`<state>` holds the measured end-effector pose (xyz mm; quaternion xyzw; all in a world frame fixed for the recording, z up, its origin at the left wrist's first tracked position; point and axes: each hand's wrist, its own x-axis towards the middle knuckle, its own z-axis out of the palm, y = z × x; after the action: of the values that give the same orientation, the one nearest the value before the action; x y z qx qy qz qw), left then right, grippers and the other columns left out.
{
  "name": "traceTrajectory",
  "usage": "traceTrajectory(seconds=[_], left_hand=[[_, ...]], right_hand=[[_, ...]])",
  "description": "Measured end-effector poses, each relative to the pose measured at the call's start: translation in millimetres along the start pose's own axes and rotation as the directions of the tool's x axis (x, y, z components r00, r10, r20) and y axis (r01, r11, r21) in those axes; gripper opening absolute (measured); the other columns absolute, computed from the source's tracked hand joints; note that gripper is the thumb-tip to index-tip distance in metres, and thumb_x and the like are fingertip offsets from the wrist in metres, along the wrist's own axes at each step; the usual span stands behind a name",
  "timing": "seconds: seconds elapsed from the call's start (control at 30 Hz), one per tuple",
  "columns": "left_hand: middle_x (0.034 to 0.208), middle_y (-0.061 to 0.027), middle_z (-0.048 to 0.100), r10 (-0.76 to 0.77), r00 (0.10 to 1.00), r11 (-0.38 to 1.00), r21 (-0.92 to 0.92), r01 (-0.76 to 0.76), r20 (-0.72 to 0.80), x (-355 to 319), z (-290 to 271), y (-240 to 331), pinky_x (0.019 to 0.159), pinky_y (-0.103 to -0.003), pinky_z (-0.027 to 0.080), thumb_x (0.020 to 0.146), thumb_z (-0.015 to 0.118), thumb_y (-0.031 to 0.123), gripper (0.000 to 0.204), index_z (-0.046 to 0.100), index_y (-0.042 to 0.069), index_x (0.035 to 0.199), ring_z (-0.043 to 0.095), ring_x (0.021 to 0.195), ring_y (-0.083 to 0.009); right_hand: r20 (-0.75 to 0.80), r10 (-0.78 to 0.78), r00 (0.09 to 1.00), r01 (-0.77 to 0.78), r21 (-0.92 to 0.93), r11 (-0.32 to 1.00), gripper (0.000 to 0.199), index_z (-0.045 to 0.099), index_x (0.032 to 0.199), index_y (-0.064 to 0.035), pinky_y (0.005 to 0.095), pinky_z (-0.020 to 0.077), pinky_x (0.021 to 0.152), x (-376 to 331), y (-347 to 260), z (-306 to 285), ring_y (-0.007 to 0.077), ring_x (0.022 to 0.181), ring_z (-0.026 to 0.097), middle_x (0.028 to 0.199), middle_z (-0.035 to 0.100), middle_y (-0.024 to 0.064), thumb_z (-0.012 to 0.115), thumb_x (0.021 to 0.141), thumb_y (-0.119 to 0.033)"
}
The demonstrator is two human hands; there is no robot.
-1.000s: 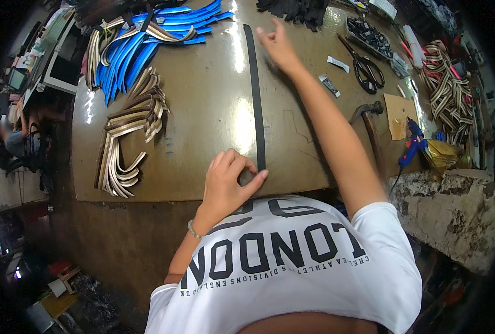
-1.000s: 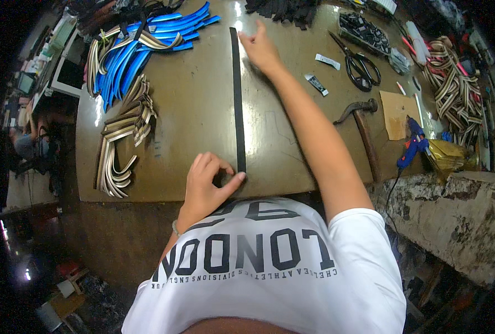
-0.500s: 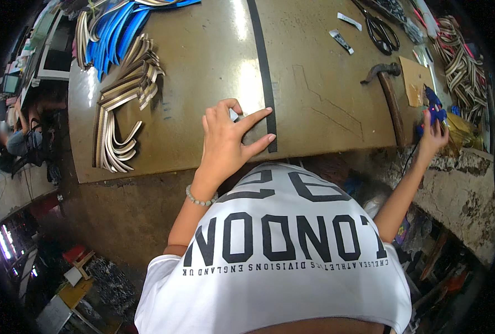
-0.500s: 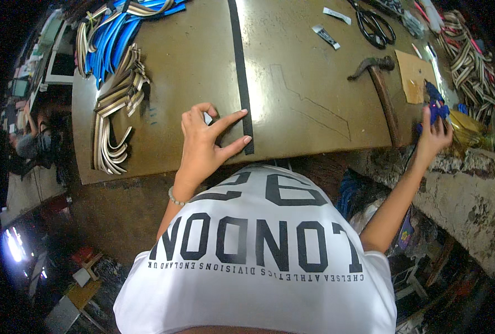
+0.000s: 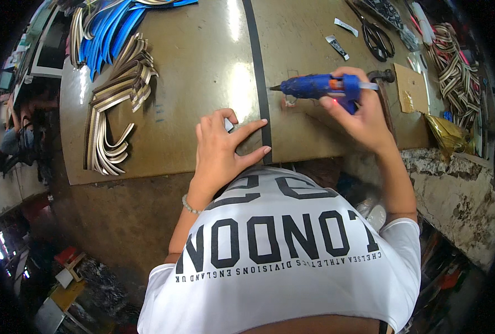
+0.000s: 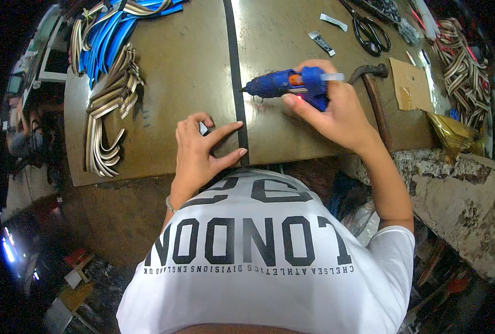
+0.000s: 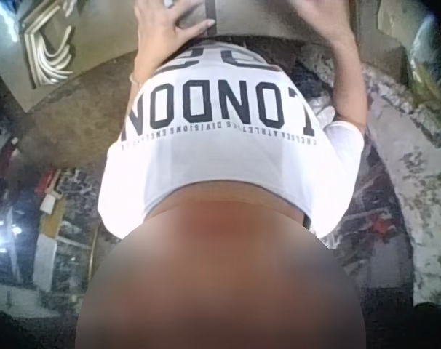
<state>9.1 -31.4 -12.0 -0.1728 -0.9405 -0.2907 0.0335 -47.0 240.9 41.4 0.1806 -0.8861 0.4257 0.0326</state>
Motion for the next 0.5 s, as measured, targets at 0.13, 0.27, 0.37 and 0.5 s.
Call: traceTrajectory(seconds=[0.13, 0.27, 0.37, 0.5], left_hand=[[0.100, -0.0074, 0.046, 0.000, 1.000, 1.000, -0.001, 0.000, -0.014, 0.1, 0.4, -0.9, 0.088, -0.038, 0.036, 0.066, 0.084, 0.035, 0.048, 0.073, 0.029, 0.113, 0.043, 0.098, -0.0277], [0.100, -0.0061, 0.046, -0.015, 1.000, 1.000, -0.015, 0.015, -0.002, 0.4, 0.1, -1.2, 0.088, -0.038, 0.036, 0.067, 0.084, 0.035, 0.047, 0.073, 0.029, 0.113, 0.043, 0.097, -0.0270], [0.099, -0.0055, 0.045, -0.010, 1.000, 1.000, -0.014, 0.010, 0.007, 0.2, -0.1, -2.2, 0.088, -0.038, 0.036, 0.067, 0.084, 0.036, 0.048, 0.073, 0.029, 0.113, 0.043, 0.097, -0.0267], [0.099, -0.0050, 0.045, -0.004, 1.000, 1.000, -0.012, 0.004, 0.015, -0.7, 0.2, -4.3, 0.087, -0.038, 0.036, 0.067, 0.084, 0.036, 0.048, 0.073, 0.029, 0.114, 0.043, 0.096, -0.0263]], right_hand=[[0.054, -0.008, 0.999, 0.010, -0.029, 1.000, 0.043, 0.053, 0.114, -0.0012, 0.0334, 0.0523, 0.076, 17.7, 12.9, 8.9, 0.0288, 0.085, 0.070, 0.095, 0.068, 0.0157, 0.074, 0.086, -0.025], [0.147, 0.009, 0.989, -0.004, -0.029, 1.000, 0.042, 0.053, 0.114, -0.0017, 0.0350, 0.0529, 0.073, 18.5, 20.3, 11.4, 0.0310, 0.083, 0.071, 0.090, 0.070, 0.0167, 0.073, 0.087, -0.027], [0.204, 0.017, 0.979, -0.011, -0.029, 1.000, 0.043, 0.052, 0.116, -0.0024, 0.0360, 0.0534, 0.072, 16.8, 21.9, 14.3, 0.0314, 0.081, 0.071, 0.089, 0.070, 0.0174, 0.073, 0.087, -0.028], [0.208, 0.003, 0.978, 0.003, -0.030, 1.000, 0.043, 0.051, 0.116, -0.0031, 0.0370, 0.0538, 0.070, 24.6, 24.1, 18.6, 0.0329, 0.080, 0.071, 0.088, 0.071, 0.0170, 0.072, 0.088, -0.028]])
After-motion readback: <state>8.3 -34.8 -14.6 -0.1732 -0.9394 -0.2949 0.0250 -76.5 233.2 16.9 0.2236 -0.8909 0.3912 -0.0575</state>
